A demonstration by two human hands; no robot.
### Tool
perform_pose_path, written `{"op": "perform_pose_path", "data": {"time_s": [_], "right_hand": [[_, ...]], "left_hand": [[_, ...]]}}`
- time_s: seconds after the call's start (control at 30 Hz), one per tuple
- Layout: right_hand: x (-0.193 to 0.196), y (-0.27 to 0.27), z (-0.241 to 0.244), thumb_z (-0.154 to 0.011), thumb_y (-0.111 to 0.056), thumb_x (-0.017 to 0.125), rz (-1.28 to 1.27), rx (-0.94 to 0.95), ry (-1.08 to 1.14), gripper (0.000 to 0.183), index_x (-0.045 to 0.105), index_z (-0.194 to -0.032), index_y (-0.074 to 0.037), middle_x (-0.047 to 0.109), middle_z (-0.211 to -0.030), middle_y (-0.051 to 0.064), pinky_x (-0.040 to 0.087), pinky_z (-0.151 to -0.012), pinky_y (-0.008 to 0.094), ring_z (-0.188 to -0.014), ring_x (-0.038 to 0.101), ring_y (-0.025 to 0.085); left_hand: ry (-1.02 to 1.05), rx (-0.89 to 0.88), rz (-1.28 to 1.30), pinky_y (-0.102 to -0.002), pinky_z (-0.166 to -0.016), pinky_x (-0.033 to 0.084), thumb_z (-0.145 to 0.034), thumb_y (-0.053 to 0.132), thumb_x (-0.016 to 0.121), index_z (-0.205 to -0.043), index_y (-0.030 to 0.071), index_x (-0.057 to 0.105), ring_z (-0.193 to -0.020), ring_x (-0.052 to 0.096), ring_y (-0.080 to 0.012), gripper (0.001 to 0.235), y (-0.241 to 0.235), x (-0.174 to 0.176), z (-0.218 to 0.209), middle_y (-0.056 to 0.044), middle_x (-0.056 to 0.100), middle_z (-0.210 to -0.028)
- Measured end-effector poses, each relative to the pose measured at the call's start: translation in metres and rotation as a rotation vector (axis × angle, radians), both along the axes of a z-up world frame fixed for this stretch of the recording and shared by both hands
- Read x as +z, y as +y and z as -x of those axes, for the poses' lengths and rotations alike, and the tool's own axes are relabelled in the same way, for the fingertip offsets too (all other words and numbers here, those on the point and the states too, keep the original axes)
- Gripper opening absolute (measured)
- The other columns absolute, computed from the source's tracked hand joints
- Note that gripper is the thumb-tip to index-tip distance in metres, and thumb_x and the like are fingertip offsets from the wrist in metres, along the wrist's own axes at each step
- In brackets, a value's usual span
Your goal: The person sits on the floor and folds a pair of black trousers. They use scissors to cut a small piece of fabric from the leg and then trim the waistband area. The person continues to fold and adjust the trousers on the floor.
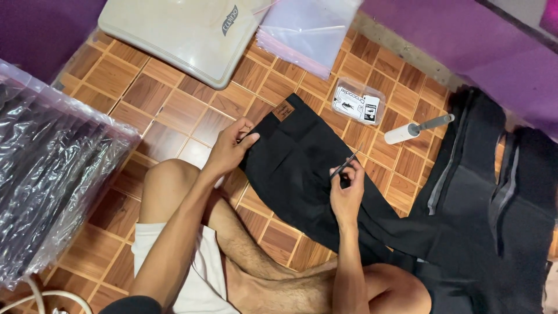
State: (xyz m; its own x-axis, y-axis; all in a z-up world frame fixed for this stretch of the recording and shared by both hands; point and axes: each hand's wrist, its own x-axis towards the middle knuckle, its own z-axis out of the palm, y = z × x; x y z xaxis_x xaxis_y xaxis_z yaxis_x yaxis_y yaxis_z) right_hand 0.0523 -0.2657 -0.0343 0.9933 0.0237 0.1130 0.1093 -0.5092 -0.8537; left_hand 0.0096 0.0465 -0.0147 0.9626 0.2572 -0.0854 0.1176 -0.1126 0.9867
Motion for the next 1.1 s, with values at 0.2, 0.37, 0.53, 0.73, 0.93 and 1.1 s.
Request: {"op": "perform_pose_path", "data": {"time_s": [0.2,0.37,0.53,0.73,0.93,1.1], "right_hand": [[0.012,0.004,0.008,-0.101,-0.047,0.053,-0.125,0.159,0.117,0.062,0.041,-0.144,-0.003,0.061,-0.107,0.012,0.041,-0.103,0.049,-0.106,0.055,0.028],[0.023,0.012,0.012,-0.092,-0.039,0.068,-0.003,0.225,0.131,0.082,0.028,-0.152,0.001,0.062,-0.119,0.020,0.039,-0.111,0.050,-0.122,0.056,0.039],[0.036,0.025,0.018,-0.102,-0.033,0.062,0.107,0.133,0.216,0.058,0.040,-0.147,-0.002,0.065,-0.121,0.019,0.047,-0.099,0.052,-0.115,0.061,0.038],[-0.009,-0.014,-0.005,-0.097,-0.037,0.073,0.122,-0.228,0.137,0.035,0.066,-0.126,-0.018,0.076,-0.090,0.002,0.054,-0.076,0.033,-0.079,0.070,0.017],[0.025,-0.036,-0.007,-0.110,-0.038,0.050,0.079,-0.195,0.281,0.043,0.054,-0.131,0.000,0.077,-0.084,0.009,0.054,-0.052,0.033,-0.049,0.068,0.019],[0.014,-0.040,-0.005,-0.093,-0.013,0.073,0.085,0.053,0.399,0.046,0.054,-0.135,-0.007,0.074,-0.103,0.015,0.058,-0.073,0.035,-0.079,0.074,0.023]], "left_hand": [[0.003,0.084,-0.042,-0.024,-0.054,0.044,-0.098,0.018,0.071,-0.102,0.016,0.065,-0.059,0.049,-0.0130,0.008,0.010,0.016,0.001,-0.001,0.054,-0.058],[0.064,0.111,0.029,-0.021,-0.052,0.040,-0.099,0.020,0.069,-0.101,0.017,0.066,-0.058,0.048,-0.0101,0.005,0.020,-0.004,-0.005,0.002,0.055,-0.060],[0.137,0.165,0.020,-0.024,-0.053,0.040,-0.101,0.027,0.066,-0.097,0.020,0.071,-0.060,0.050,-0.0116,0.010,0.029,-0.033,-0.010,0.001,0.059,-0.062],[0.410,0.049,-0.544,-0.061,-0.091,0.052,-0.090,0.032,0.076,-0.134,0.013,0.053,-0.107,0.069,-0.0458,0.053,0.021,0.017,0.006,-0.019,0.075,-0.113],[0.146,-0.162,-0.709,-0.051,-0.091,0.053,-0.095,0.024,0.068,-0.121,0.013,0.066,-0.107,0.068,-0.0382,0.029,-0.011,0.012,0.006,-0.015,0.072,-0.108],[-0.160,-0.645,-0.809,-0.048,-0.098,0.046,-0.096,0.019,0.061,-0.114,0.016,0.069,-0.111,0.067,-0.0358,0.020,-0.078,-0.016,0.014,-0.015,0.073,-0.109]]}}
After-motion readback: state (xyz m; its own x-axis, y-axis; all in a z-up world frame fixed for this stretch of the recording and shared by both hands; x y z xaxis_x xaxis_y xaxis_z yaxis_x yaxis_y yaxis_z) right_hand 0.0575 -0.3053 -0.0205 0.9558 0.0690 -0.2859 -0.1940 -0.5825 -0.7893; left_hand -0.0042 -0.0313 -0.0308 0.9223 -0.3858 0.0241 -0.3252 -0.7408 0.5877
